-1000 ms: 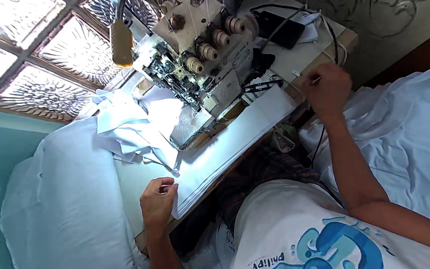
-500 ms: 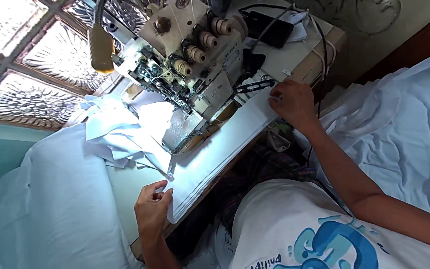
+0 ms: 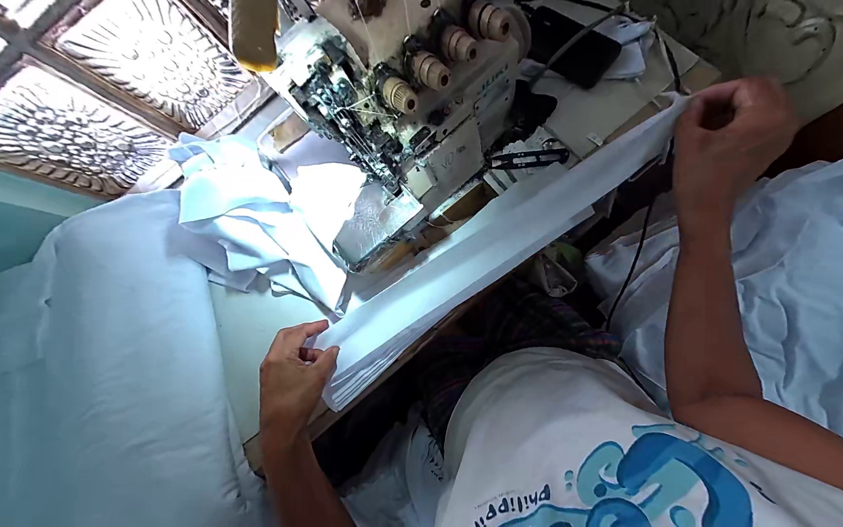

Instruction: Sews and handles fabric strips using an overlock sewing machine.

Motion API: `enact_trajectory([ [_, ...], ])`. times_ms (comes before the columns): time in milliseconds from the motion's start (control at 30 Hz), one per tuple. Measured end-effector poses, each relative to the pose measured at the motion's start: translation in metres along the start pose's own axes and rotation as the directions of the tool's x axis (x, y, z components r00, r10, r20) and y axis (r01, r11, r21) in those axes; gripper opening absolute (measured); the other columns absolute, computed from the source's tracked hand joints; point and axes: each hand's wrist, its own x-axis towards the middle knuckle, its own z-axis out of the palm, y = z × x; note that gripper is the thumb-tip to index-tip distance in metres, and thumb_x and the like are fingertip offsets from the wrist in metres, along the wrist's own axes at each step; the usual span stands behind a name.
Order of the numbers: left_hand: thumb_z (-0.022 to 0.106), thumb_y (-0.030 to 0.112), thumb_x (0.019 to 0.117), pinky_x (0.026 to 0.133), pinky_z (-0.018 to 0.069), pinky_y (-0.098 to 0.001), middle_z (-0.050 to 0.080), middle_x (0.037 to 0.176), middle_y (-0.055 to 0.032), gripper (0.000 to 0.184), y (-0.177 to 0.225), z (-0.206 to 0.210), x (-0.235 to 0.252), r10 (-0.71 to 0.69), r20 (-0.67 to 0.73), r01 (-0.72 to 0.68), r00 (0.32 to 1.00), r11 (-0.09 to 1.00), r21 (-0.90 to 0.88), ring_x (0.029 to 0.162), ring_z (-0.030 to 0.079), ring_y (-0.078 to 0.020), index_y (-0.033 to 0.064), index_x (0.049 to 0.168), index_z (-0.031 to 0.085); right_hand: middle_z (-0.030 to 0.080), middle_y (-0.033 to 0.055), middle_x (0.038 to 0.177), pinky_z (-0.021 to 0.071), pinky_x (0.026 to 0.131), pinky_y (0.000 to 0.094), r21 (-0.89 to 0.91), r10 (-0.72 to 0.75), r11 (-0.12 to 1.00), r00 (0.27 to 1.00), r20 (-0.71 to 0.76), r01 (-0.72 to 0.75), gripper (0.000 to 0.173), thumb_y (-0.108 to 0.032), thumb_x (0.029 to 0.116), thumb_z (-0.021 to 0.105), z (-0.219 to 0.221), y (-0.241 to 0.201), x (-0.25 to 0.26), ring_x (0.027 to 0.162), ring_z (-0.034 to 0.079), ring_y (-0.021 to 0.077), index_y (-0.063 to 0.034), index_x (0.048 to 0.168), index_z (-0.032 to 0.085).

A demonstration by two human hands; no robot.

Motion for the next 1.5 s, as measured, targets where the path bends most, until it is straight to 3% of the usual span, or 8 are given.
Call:
enact_trajectory([
  [167, 0.072, 0.0, 0.0858, 0.061, 0.0498, -0.0215, 0.058, 0.125, -0.0171, 0.036, -0.008, 0.005, -0.002, 0.019, -0.075, -0.027, 0.997, 0.995, -0.098, 0.07, 0.058, -0.007, -0.0024, 0.121, 0.066, 0.066, 0.0109, 0.1, 0.0517, 0.075, 0.0217, 0.333, -0.05, 0.94, 0.995, -0.086, 0.077, 0.026, -0.017, 0.1003, 0.056, -0.003, -0.012, 0.005, 0.083, 0.062, 0.0082, 0.0041, 0.11, 0.067],
  [400, 0.056, -0.004, 0.0948, 0.063, 0.0596, -0.0176, 0.063, 0.118, -0.0061, 0.011, -0.028, 0.017, -0.014, -0.016, -0.271, -0.131, 0.963, 0.846, -0.517, 0.07, 0.066, -0.0002, -0.006, 0.104, 0.063, 0.076, 0.0004, 0.102, 0.0634, 0.083, 0.0313, 0.928, -0.105, 0.304, 0.96, 0.258, -0.216, 0.026, -0.007, 0.1103, 0.02, -0.035, -0.063, -0.011, 0.091, 0.076, 0.0151, -0.0134, 0.106, 0.045],
  [633, 0.048, 0.005, 0.1001, 0.082, 0.0565, -0.0208, 0.069, 0.106, 0.0088, 0.014, -0.054, -0.015, -0.03, 0.022, -0.334, -0.22, 0.942, 0.794, -0.566, 0.094, 0.066, -0.0005, 0.0098, 0.1, 0.061, 0.056, -0.0032, 0.095, 0.0538, 0.074, 0.0213, 0.689, -0.15, 0.707, 0.918, 0.366, -0.16, 0.015, -0.01, 0.1059, 0.045, -0.016, -0.077, -0.03, 0.081, 0.059, -0.001, -0.0013, 0.116, 0.052],
  [967, 0.05, 0.005, 0.1039, 0.084, 0.057, -0.0254, 0.063, 0.095, 0.0058, 0.013, -0.106, -0.112, -0.074, -0.183, -0.705, -0.29, 0.685, 0.819, -0.495, 0.088, 0.065, -0.0028, 0.0037, 0.116, 0.055, 0.072, 0.0126, 0.093, 0.0574, 0.073, 0.0485, 0.38, -0.273, 0.921, 0.547, 0.791, -0.089, 0.041, -0.009, 0.0893, 0.077, 0.042, -0.118, -0.11, 0.079, 0.071, 0.0268, -0.0007, 0.125, 0.057],
  [1100, 0.052, 0.001, 0.0962, 0.071, 0.0523, -0.0127, 0.063, 0.081, 0.0184, 0.017, 0.005, -0.085, -0.066, 0.084, -0.628, -0.454, 0.774, 0.764, -0.458, 0.075, 0.061, 0.0071, 0.0164, 0.094, 0.059, 0.07, 0.0143, 0.087, 0.0555, 0.07, 0.0492, 0.432, -0.38, 0.9, 0.598, 0.706, 0.063, 0.017, -0.005, 0.0918, 0.071, 0.045, -0.118, -0.119, 0.076, 0.069, 0.0286, 0.0008, 0.107, 0.064],
  [1200, 0.066, 0.026, 0.098, 0.073, 0.0553, -0.0116, 0.07, 0.1, 0.0245, 0.016, 0.032, -0.035, -0.039, 0.485, -0.296, -0.559, 0.823, 0.6, -0.572, 0.085, 0.066, 0.0087, 0.0363, 0.11, 0.071, 0.069, 0.0132, 0.086, 0.0547, 0.07, 0.0429, 0.543, -0.498, 0.83, 0.607, 0.62, 0.126, 0.009, 0.004, 0.0917, 0.062, 0.042, -0.107, -0.122, 0.076, 0.067, 0.0239, 0.0005, 0.095, 0.07],
  [1367, 0.062, -0.006, 0.0887, 0.078, 0.0577, -0.0188, 0.07, 0.098, 0.0011, 0.023, 0.095, 0.036, -0.012, 0.604, 0.03, -0.498, 0.796, 0.682, -0.535, 0.082, 0.066, 0.001, -0.0022, 0.11, 0.067, 0.072, 0.0117, 0.108, 0.0586, 0.076, 0.0357, 0.615, -0.639, 0.733, 0.602, 0.479, 0.29, 0.021, 0.006, 0.0925, 0.063, 0.027, -0.104, -0.134, 0.089, 0.07, 0.0206, -0.0044, 0.104, 0.077],
  [1500, 0.062, -0.003, 0.0945, 0.076, 0.059, -0.019, 0.072, 0.094, -0.0034, 0.013, 0.112, 0.052, 0.002, 0.56, -0.002, -0.475, 0.829, 0.701, -0.533, 0.08, 0.07, -0.0028, -0.0014, 0.107, 0.067, 0.071, 0.015, 0.116, 0.0587, 0.073, 0.0342, 0.647, -0.687, 0.678, 0.613, 0.391, 0.349, 0.029, 0.006, 0.0912, 0.061, 0.024, -0.109, -0.14, 0.089, 0.071, 0.0225, -0.0025, 0.113, 0.077],
])
